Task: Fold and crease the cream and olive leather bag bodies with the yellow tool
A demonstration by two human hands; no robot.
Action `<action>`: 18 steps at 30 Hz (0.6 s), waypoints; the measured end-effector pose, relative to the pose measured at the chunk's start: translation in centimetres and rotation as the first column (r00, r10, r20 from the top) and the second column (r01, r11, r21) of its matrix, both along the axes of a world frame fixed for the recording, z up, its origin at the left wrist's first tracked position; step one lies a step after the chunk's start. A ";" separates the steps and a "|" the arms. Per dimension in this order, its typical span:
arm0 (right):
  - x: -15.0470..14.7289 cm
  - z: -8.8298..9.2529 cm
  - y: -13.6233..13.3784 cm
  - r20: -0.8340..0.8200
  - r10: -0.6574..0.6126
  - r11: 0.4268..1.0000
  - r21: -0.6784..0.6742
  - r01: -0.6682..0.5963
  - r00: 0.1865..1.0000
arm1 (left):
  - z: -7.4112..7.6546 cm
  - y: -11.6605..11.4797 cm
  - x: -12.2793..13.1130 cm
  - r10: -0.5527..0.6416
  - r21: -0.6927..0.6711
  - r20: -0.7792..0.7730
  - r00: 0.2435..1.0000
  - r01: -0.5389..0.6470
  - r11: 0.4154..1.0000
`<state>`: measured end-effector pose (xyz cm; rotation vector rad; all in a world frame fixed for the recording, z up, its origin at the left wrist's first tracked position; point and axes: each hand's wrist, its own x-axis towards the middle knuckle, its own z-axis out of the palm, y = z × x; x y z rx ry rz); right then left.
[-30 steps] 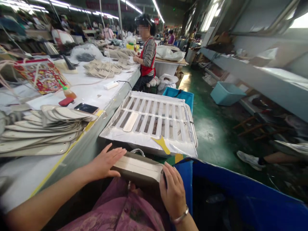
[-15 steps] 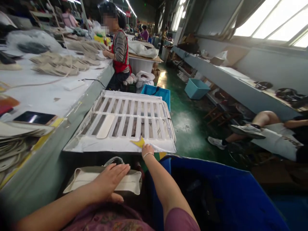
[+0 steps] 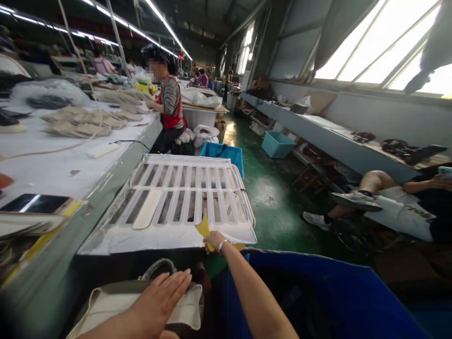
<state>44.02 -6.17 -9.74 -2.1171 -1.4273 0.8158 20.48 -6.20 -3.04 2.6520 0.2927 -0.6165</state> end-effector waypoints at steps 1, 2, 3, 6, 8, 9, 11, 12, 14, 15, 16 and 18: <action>0.2 0.4 -1.5 -0.113 0.003 0.999 -0.045 -0.008 0.994 | 0.2 0.0 -0.1 -0.007 -0.007 0.009 1.000 0.007 1.000; 0.3 0.8 -3.3 -0.218 -0.004 0.997 -0.076 -0.013 0.976 | 0.3 -0.1 -0.2 -0.012 -0.009 0.020 1.000 0.012 1.000; 0.4 1.4 -5.2 -0.313 -0.018 0.995 -0.100 -0.014 0.950 | 0.2 -0.2 -0.4 -0.015 -0.002 0.035 0.999 0.015 1.000; 0.5 3.4 -11.4 -0.527 -0.069 0.989 -0.148 -0.012 0.847 | -0.2 -0.7 -1.1 -0.023 0.045 0.079 0.997 0.019 0.999; 0.3 4.6 -14.8 -0.672 -0.112 0.979 -0.201 -0.035 0.732 | -0.3 -0.9 -1.5 -0.032 0.060 0.095 0.995 0.026 0.998; 0.1 4.9 -16.1 -0.748 -0.146 0.968 -0.243 -0.063 0.648 | -0.2 -0.8 -1.6 -0.035 0.056 0.096 0.995 0.030 0.998; -0.2 5.3 -17.7 -0.817 -0.217 0.928 -0.343 -0.147 0.535 | 0.3 -0.4 -1.7 -0.035 0.015 0.093 0.995 0.034 0.999; -0.4 5.4 -17.9 -0.808 -0.242 0.899 -0.395 -0.190 0.537 | 0.5 -0.1 -1.7 -0.030 -0.023 0.093 0.995 0.032 0.999; -0.8 5.5 -17.4 -0.728 -0.237 0.828 -0.498 -0.258 0.643 | 1.2 1.0 -1.3 -0.001 -0.138 0.088 0.996 0.014 0.990; -1.0 5.6 -16.8 -0.679 -0.208 0.789 -0.542 -0.289 0.705 | 1.5 1.6 -0.9 0.027 -0.204 0.071 0.997 -0.012 0.979; -1.2 5.7 -16.0 -0.629 -0.150 0.755 -0.571 -0.322 0.763 | 1.7 2.3 -0.4 0.059 -0.266 0.044 0.997 -0.045 0.963; -1.7 6.2 -14.1 -0.463 0.082 0.732 -0.573 -0.368 0.883 | 2.1 3.6 0.9 0.088 -0.388 -0.041 0.995 -0.097 0.917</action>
